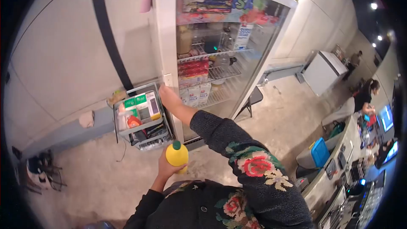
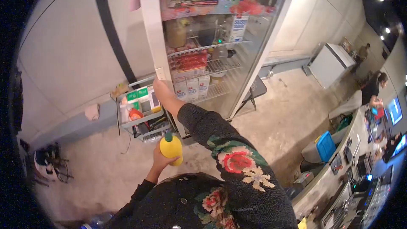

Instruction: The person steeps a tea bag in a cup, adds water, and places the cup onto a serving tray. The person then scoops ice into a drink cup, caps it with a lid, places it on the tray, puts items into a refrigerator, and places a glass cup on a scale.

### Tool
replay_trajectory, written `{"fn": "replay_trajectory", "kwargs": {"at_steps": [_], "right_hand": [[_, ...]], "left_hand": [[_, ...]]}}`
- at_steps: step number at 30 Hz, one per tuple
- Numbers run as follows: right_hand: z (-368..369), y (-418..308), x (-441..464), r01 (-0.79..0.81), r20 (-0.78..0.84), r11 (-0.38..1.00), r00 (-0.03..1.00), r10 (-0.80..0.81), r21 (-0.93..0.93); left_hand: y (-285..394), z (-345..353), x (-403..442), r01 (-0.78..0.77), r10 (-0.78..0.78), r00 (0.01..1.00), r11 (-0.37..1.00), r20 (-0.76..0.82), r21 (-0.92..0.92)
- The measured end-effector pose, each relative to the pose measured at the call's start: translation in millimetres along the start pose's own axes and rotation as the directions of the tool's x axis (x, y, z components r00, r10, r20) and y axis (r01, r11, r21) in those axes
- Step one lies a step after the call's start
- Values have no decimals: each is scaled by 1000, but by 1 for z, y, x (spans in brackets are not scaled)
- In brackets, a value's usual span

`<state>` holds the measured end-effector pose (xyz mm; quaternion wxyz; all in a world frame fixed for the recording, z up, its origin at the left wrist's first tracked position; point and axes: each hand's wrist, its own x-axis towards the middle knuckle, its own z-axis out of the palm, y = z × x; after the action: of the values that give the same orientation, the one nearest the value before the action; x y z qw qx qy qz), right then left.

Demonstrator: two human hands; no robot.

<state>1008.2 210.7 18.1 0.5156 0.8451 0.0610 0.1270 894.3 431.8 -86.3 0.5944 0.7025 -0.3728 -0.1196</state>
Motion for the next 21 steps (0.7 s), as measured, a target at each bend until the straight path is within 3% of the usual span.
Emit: {"fn": "replay_trajectory", "kwargs": {"at_steps": [1,2,6,9,13,14,16,18,19,21], "right_hand": [[6,-6,1,-85,-110,996,990,86,13],[12,-13,6,-68,-132,998,989,69,12],[19,-25,39,-48,111,992,993,36,113],[-16,-13,26,-50,101,991,994,38,122],[-76,-19,-63,-59,170,982,985,28,182],[-83,-20,-95,-232,-80,935,962,262,269],[-111,-2,-152,-114,-163,875,963,213,470],[-131,1,-205,28,-191,525,947,259,850],[-146,10,-232,33,-302,571,873,384,820],[-153,8,-288,-130,-118,359,796,594,924]], "left_hand": [[1,-1,-10,48,-50,996,999,-70,-24],[2,-2,-19,53,-55,994,998,-97,-26],[0,-14,-51,149,-146,977,989,-159,8],[-3,-20,-59,132,-126,978,991,-167,25],[-4,-22,-64,142,-136,984,989,-116,44],[-3,-20,-59,142,-137,986,989,-99,48],[0,-11,-47,138,-135,989,989,-63,50],[4,-1,-37,118,-118,993,992,-21,31],[5,3,-30,97,-97,995,995,7,13],[10,17,-13,57,-54,996,998,66,-33]]}}
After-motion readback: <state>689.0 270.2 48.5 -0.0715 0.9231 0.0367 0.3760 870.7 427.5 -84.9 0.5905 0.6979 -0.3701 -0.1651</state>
